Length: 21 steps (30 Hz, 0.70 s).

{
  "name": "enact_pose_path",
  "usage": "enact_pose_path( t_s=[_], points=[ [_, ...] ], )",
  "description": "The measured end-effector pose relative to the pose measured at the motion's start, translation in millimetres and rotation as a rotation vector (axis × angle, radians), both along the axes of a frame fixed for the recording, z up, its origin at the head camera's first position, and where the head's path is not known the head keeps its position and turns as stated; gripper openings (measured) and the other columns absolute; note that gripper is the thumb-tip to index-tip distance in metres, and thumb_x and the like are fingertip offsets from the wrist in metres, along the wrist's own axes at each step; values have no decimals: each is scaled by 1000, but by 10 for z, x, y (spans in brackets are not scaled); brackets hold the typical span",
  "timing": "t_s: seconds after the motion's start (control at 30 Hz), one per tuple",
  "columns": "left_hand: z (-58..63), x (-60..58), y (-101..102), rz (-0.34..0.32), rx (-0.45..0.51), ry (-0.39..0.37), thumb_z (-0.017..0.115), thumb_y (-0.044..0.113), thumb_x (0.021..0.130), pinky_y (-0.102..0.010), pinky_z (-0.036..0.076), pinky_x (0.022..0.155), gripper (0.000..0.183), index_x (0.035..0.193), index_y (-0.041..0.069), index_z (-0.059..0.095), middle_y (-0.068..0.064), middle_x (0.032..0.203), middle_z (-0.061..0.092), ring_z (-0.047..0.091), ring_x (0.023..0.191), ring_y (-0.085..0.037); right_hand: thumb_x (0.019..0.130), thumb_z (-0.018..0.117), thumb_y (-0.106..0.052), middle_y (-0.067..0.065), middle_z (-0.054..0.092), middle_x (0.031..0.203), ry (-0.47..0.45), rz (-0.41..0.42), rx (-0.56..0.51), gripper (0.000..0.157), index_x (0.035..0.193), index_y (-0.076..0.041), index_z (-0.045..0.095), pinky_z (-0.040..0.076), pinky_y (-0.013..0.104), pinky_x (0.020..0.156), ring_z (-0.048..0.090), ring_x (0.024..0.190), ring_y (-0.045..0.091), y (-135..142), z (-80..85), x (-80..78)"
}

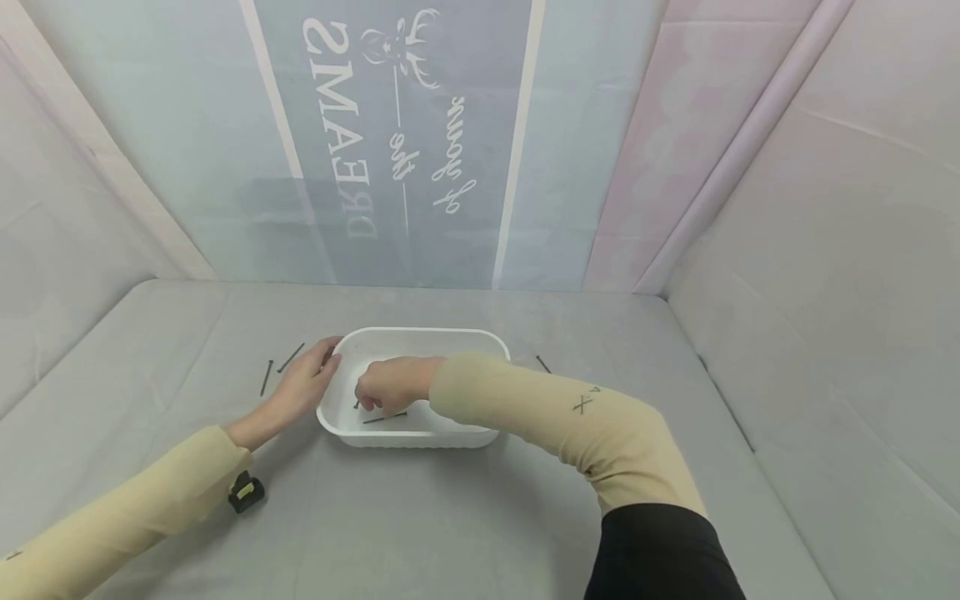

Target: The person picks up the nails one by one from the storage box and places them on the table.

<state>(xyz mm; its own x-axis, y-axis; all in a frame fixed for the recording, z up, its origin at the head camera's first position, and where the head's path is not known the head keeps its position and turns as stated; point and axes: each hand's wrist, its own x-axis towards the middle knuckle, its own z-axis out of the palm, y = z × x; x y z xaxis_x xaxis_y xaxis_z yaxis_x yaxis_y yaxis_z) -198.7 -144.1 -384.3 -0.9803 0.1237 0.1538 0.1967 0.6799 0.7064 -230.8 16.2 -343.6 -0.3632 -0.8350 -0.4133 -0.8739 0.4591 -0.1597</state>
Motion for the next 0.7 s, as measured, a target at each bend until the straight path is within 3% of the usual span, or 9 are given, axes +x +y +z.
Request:
enact_pose_path(
  t_s=[0.3,0.7],
  points=[
    [-10,0,-12,-9,-6,4,37,5,96,-43,49,80,38,129,-13,37,-31,114,52,55,100,-37,79,63,2,-4,55,71,-58,-14,-3,18,95,-7,65,40,14,62,49,67,6,-30,-54,-2],
    [-10,11,-30,-8,-10,6,38,6,96,-44,48,82,37,128,-13,37,-31,114,52,54,102,-38,75,60,8,-5,50,66,-54,-22,-27,15,83,-5,63,35,13,56,43,63,6,-54,-108,14]
  ],
)
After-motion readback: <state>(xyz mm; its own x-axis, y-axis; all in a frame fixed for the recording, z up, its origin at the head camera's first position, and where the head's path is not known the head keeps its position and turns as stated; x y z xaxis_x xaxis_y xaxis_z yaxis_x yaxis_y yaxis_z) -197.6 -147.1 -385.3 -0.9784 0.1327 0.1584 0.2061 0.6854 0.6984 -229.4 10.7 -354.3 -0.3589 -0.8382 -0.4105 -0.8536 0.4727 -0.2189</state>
